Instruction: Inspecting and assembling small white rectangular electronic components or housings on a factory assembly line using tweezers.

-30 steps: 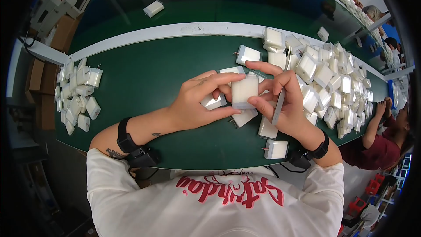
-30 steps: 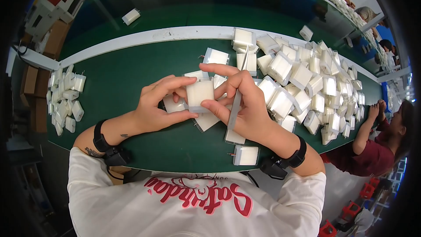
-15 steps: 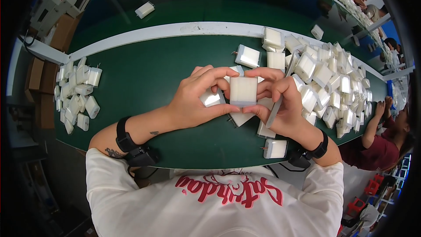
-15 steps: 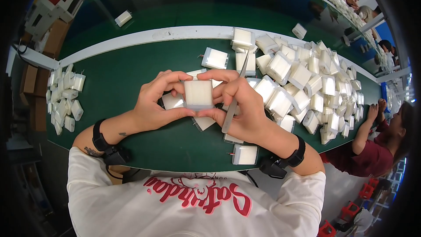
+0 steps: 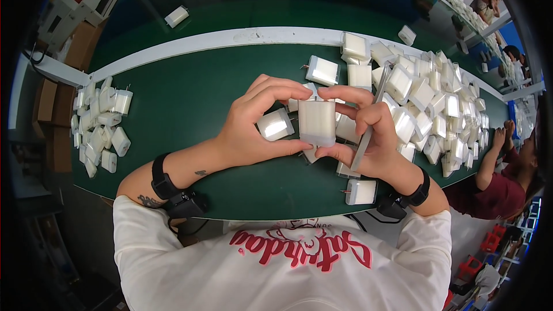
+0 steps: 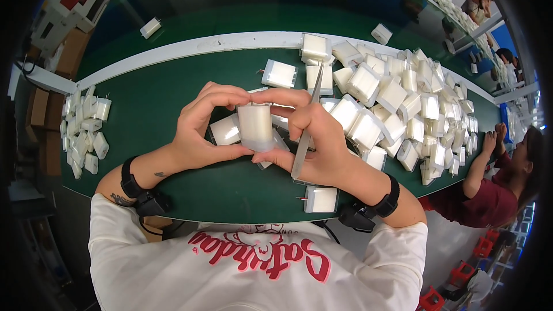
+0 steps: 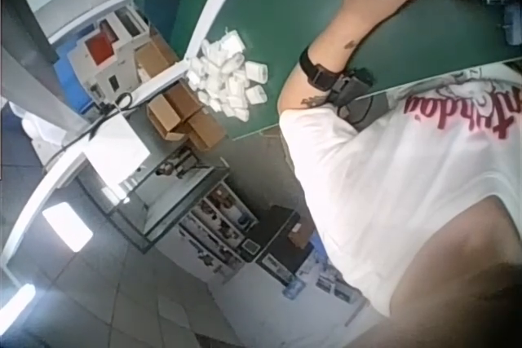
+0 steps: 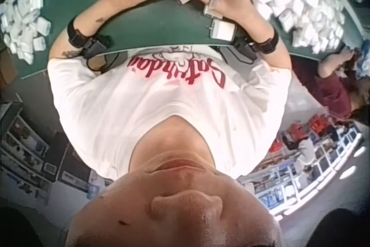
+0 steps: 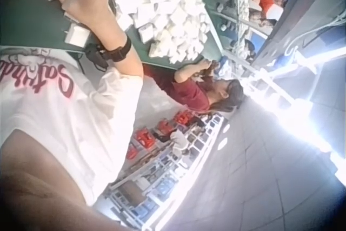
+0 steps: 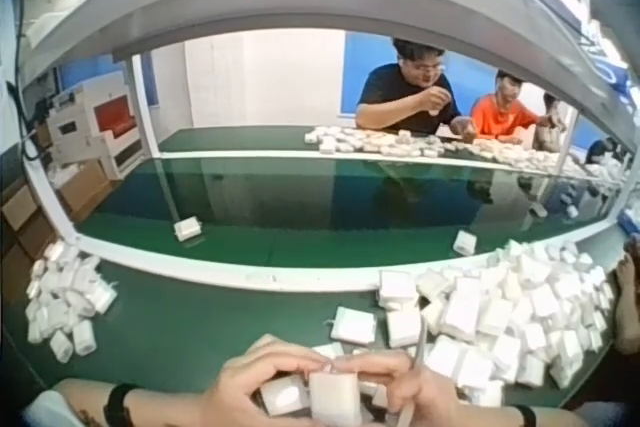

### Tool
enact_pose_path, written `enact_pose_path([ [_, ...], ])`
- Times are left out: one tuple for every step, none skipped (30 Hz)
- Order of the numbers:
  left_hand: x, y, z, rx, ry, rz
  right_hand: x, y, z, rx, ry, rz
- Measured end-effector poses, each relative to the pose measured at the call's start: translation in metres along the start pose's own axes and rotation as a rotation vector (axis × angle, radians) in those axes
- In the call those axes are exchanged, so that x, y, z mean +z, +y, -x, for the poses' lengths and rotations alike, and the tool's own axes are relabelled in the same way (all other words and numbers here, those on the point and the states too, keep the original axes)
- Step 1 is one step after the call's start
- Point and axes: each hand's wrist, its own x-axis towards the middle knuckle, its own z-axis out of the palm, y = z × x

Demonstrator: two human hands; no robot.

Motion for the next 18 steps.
enact_pose_path([
  [0.0,0.002,0.0,-0.001,-0.001,0.001,0.0,-0.001,0.0,-0.006,-0.004,-0.002],
  [0.0,0.005,-0.001,-0.014,0.004,-0.034,0.001,0.0,0.001,-0.004,-0.003,-0.003],
  [0.0,0.006,-0.001,-0.026,0.008,-0.069,0.002,0.0,0.001,-0.025,0.008,0.01],
  [0.0,0.005,-0.001,-0.026,0.007,-0.068,0.002,0.0,0.001,-0.046,0.019,0.023],
  [0.0,0.003,-0.001,0.052,-0.002,-0.157,0.002,-0.001,0.001,-0.045,0.02,0.023],
  [-0.001,0.001,-0.001,0.129,-0.011,-0.246,0.003,-0.003,0.002,-0.027,0.013,0.067],
  [-0.001,0.001,-0.001,0.13,-0.012,-0.245,0.003,-0.004,0.003,-0.009,0.005,0.111],
  [-0.002,0.002,0.0,0.132,-0.012,-0.253,0.004,-0.003,0.003,-0.009,0.006,0.112],
  [-0.001,0.004,0.0,0.132,-0.011,-0.259,0.005,-0.002,0.004,-0.026,0.032,0.098],
  [-0.001,0.005,0.0,0.133,-0.011,-0.257,0.006,-0.002,0.005,-0.043,0.058,0.084],
  [0.0,0.007,0.0,0.122,-0.008,-0.251,0.007,-0.003,0.005,-0.042,0.057,0.086],
  [-0.001,0.007,-0.001,0.111,-0.004,-0.247,0.009,-0.004,0.005,-0.033,0.069,0.066],
  [-0.001,0.008,-0.001,0.114,-0.002,-0.247,0.009,-0.004,0.005,-0.025,0.08,0.046],
  [-0.001,0.008,-0.002,0.099,-0.008,-0.255,0.009,-0.003,0.004,-0.027,0.077,0.048],
  [0.0,0.009,-0.003,0.084,-0.013,-0.26,0.008,-0.002,0.003,-0.039,0.076,0.062],
  [0.0,0.01,-0.003,0.087,-0.009,-0.259,0.007,-0.002,0.002,-0.051,0.074,0.077],
  [0.0,0.01,-0.002,0.087,-0.014,-0.258,0.008,-0.003,0.002,-0.053,0.071,0.08],
  [0.0,0.011,-0.002,0.086,-0.017,-0.257,0.009,-0.005,0.003,-0.072,0.07,0.104],
])
